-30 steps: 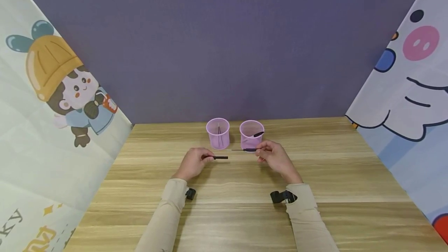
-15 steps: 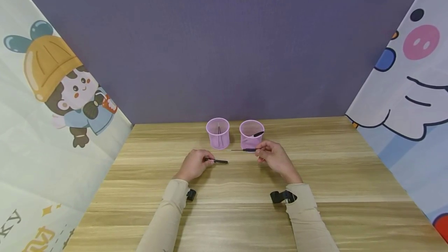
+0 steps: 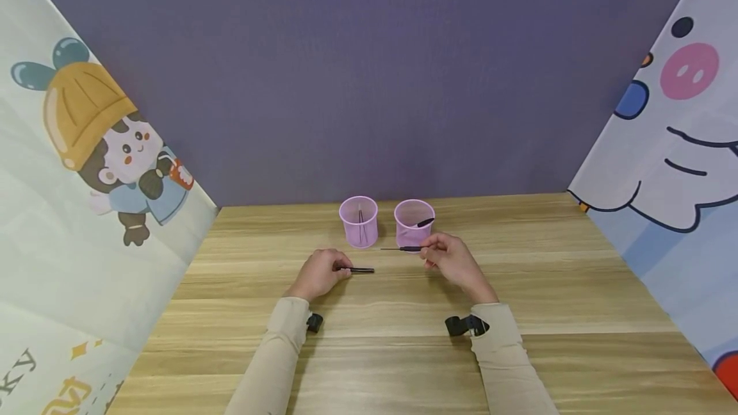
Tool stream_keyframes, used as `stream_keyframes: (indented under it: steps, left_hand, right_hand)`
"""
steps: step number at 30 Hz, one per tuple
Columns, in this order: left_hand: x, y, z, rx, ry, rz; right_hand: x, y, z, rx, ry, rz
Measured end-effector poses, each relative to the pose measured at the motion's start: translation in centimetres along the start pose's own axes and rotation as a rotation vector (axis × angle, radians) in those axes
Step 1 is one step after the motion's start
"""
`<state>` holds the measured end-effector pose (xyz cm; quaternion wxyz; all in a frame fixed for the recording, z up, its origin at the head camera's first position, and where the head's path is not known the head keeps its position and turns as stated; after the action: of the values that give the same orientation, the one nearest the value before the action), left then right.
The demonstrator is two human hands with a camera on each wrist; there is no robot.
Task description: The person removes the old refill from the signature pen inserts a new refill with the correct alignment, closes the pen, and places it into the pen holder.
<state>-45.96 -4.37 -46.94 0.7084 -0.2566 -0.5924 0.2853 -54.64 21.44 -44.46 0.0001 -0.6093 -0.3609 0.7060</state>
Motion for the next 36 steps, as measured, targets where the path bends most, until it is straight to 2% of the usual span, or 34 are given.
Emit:
stream_keyframes:
  steps: [12,20,27,36]
  left_hand:
    - [0.14,-0.09,-0.4,-0.001,0.003,0.035]
    - [0.41,-0.03,-0.46,0.02,0.069,0.069]
    - [0.07,0.16,-0.24,-0.019,0.021,0.063]
    - [0.1,0.18,-0.37,-0.031,0.018,0.059]
  right_hand:
    - [0.06,-0.07,-0.13,-0.004,0.001,-0.005]
    - [-0.14,-0.11,-0.17,-0.005,-0.005,-0.009]
    - [-0.16,-0.13,-0.18,-0.008,0.002,-0.007]
    - [-0.03,0.02,-0.17,-0.018,0.011,-0.006]
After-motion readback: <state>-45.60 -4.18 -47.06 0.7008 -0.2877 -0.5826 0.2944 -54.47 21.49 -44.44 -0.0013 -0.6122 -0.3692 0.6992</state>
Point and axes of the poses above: each hand's wrist, its own z-axis towards the middle knuckle, its own y-axis out of the palm, x = y × z, the point moved 8 cm from there along z, towards the middle knuckle, and after that the axes turned 11 degrees about -z, right-handed, at the moved point
